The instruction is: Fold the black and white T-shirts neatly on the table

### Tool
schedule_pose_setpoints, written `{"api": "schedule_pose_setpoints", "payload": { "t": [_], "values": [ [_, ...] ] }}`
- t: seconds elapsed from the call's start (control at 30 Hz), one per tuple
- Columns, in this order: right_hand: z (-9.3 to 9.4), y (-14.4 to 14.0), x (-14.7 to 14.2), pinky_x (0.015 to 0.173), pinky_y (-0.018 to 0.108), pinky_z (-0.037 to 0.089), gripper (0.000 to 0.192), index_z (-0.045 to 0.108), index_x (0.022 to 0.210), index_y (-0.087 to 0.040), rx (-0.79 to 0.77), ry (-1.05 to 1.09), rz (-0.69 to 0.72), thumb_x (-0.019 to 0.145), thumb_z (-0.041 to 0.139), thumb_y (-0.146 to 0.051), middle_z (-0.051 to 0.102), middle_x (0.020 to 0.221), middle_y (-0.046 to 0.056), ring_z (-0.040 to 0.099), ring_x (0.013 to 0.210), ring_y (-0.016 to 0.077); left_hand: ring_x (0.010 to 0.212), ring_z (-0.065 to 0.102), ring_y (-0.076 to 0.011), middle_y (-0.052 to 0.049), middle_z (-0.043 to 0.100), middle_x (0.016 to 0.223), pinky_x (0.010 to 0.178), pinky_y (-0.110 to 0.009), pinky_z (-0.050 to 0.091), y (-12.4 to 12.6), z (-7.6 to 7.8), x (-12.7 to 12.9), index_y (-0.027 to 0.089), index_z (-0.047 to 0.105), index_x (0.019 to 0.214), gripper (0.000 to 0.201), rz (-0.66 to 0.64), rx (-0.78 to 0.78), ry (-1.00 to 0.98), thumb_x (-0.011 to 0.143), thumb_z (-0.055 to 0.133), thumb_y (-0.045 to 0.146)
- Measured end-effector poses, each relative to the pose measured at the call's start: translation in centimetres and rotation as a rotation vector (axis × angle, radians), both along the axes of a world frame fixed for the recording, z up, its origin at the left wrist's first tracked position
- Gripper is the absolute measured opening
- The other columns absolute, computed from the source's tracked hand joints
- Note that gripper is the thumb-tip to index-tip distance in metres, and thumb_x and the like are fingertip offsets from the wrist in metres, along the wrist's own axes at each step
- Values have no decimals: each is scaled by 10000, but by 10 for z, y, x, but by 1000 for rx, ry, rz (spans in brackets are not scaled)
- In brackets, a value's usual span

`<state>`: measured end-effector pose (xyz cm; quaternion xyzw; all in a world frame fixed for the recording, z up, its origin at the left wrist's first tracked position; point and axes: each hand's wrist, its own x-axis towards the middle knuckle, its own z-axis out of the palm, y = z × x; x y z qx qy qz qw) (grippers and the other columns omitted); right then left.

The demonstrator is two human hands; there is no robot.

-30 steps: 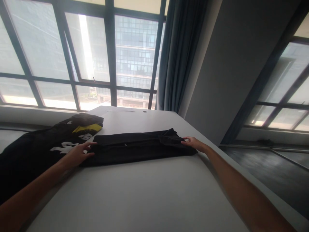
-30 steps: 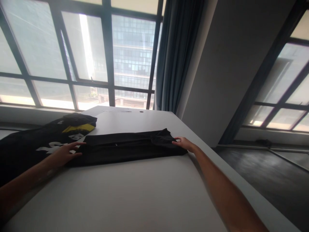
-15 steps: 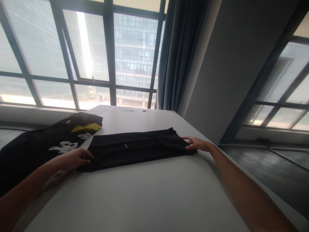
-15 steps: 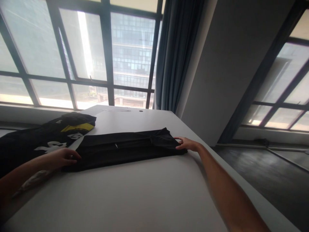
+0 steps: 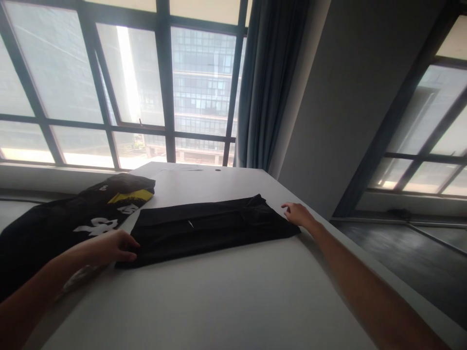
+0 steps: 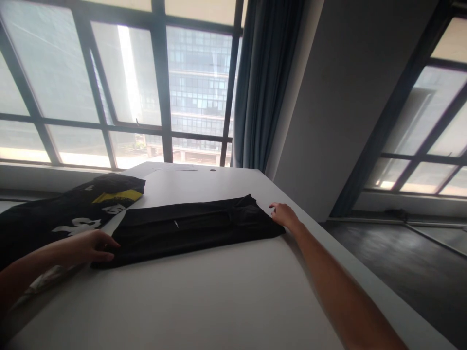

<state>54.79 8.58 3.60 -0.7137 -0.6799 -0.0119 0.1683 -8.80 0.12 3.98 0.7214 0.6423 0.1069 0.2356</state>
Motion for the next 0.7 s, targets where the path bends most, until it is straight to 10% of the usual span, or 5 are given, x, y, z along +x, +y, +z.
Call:
{"api": "schedule_pose_setpoints", "payload": {
  "t": [0.2, 0.33, 0.53, 0.7],
  "values": [
    [-7, -1, -46, 1102, 366, 400, 499, 633, 1336, -181, 9, 32, 315, 941, 528, -467, 609, 1386, 132, 569, 1263, 265, 809, 688, -314, -69, 752, 846, 710, -373, 505, -5, 9, 15, 236, 805, 890, 516, 2, 237, 219, 758, 584, 684],
    [-37, 0, -62, 1219, 478, 206, 644, 430, 1520, -199, -132, -34, 312, 981, 414, -551, 350, 1604, 114, 292, 1490, 276, 1160, 634, -303, -93, 694, 1268, 999, -382, 480, -4, -8, 41, 241, 706, 1249, 628, -213, 513, 87, 905, 400, 669],
    [-58, 9, -55, 1223, 546, 109, 654, 325, 1571, -283, -237, -104, 281, 1000, 291, -601, 219, 1656, 57, 145, 1534, 258, 1503, 272, -278, -39, 310, 1612, 1234, -480, 192, 7, -52, 50, 299, 374, 1544, 705, -421, 288, 170, 940, 390, 663],
    [-57, 14, -51, 1217, 570, 77, 663, 337, 1565, -279, -205, -127, 254, 994, 291, -613, 230, 1653, 68, 144, 1535, 261, 1523, 184, -279, -35, 210, 1630, 1241, -500, 131, 8, -52, 43, 312, 280, 1568, 722, -412, 261, 184, 946, 395, 660]
  ]
}}
